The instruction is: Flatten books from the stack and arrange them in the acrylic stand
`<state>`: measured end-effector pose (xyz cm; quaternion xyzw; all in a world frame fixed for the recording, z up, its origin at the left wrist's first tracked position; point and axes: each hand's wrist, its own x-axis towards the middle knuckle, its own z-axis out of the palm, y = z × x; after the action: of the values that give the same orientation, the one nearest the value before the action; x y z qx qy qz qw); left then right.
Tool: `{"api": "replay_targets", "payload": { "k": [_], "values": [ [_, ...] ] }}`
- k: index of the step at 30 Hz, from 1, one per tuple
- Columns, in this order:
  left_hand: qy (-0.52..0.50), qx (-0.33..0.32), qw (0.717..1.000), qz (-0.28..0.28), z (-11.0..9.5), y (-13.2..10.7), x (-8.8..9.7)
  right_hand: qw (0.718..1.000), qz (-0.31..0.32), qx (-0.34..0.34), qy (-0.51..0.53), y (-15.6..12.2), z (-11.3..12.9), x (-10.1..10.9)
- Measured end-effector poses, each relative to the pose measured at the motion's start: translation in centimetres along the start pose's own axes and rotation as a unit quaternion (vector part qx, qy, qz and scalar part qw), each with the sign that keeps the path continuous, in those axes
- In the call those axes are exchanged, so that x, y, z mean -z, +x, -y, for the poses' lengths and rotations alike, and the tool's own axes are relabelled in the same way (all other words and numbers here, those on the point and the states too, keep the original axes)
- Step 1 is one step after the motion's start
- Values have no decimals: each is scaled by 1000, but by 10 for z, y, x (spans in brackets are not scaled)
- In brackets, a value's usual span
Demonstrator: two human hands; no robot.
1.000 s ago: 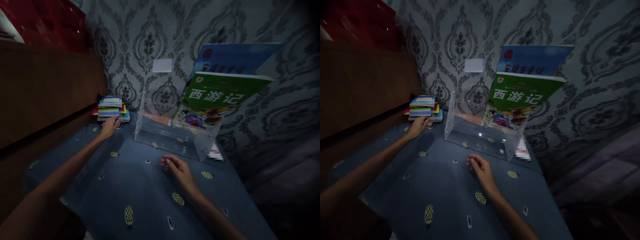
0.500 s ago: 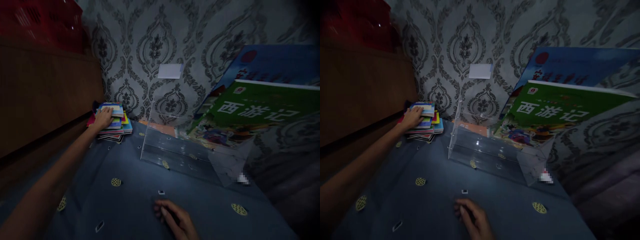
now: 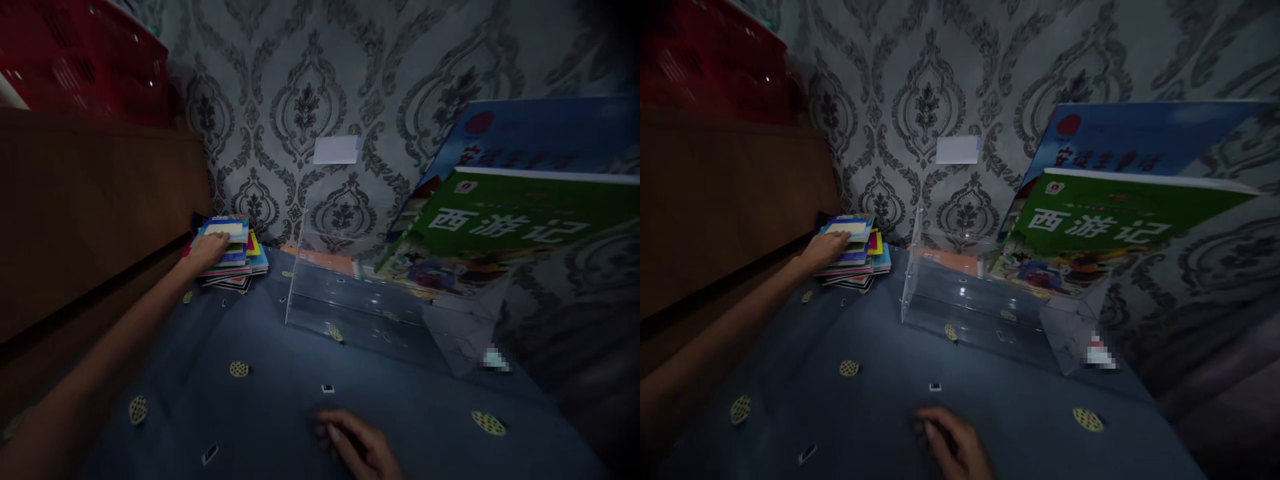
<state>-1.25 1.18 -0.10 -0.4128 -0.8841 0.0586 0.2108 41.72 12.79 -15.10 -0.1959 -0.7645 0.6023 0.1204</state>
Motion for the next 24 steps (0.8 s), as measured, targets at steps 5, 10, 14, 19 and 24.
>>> {"api": "replay_targets", "payload": {
  "k": [5,10,14,19,24],
  "values": [
    [12,-27,999,16,-14,-37,5,999,15,26,10,1,11,-2],
    [21,-50,998,25,-37,-85,8,998,22,52,27,2,25,-4],
    [27,-65,997,34,-58,-128,11,996,30,74,40,3,24,-6],
    [41,-84,994,62,-85,-181,11,993,37,92,61,2,25,-8],
    [43,-116,980,153,-104,-226,21,990,46,103,83,5,21,-10]
  ]
}}
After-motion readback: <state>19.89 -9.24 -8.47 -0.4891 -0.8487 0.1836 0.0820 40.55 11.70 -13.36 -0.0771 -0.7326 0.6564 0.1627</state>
